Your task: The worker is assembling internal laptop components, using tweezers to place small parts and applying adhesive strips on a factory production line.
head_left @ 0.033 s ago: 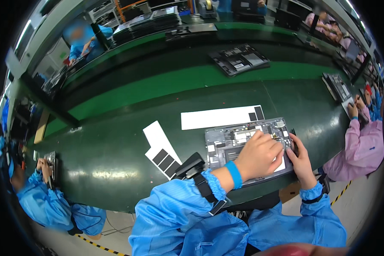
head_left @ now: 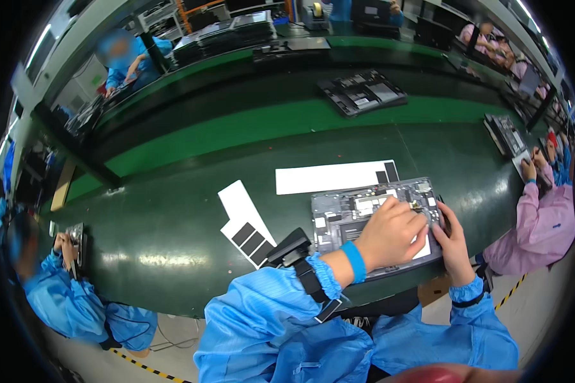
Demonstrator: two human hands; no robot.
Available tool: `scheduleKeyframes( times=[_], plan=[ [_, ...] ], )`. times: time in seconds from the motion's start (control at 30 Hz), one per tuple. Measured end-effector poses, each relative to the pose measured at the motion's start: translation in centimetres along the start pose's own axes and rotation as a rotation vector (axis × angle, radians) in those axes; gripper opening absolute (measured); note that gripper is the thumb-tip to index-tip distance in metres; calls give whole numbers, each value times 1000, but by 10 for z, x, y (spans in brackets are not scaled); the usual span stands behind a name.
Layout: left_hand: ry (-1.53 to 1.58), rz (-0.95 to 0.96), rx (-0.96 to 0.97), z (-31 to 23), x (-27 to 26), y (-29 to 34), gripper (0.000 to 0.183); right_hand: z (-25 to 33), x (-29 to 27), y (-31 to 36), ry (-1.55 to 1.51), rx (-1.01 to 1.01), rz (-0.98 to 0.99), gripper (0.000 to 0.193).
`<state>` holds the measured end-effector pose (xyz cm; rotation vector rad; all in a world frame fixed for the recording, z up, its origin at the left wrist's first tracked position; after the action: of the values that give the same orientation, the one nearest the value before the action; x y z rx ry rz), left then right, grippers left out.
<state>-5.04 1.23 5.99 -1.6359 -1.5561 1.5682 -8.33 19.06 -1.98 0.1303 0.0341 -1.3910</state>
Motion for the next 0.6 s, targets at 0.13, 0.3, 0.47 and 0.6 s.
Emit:
scheduleKeyframes(
  times=[0.13, 0.3, 0.47, 0.6],
  plan=[
    [-3, -80, 31, -12, -25, -19, 10, 28, 1, -9, -320, -4, -57, 54],
    [64, -211, 32, -45, -106, -60, 10, 109, 21, -100, -307, -204, 101, 49],
    [-41, -235, 73, -60, -153, -68, 9, 105, 124, -239, -353, -132, 45, 45],
    [-70, -98, 54, -67, -156, -66, 11, 64, 243, -315, -239, -93, 21, 49]
  ],
)
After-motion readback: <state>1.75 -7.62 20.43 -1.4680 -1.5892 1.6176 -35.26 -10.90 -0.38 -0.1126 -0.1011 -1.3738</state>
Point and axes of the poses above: each hand's wrist, its own y-axis away from the middle knuckle, its own x-axis out of the palm, z = x × y, the point moved 8 cm from there along -y, towards the middle knuckle, and after that the axes turned 6 degrees about x, right-handed, at the moved point
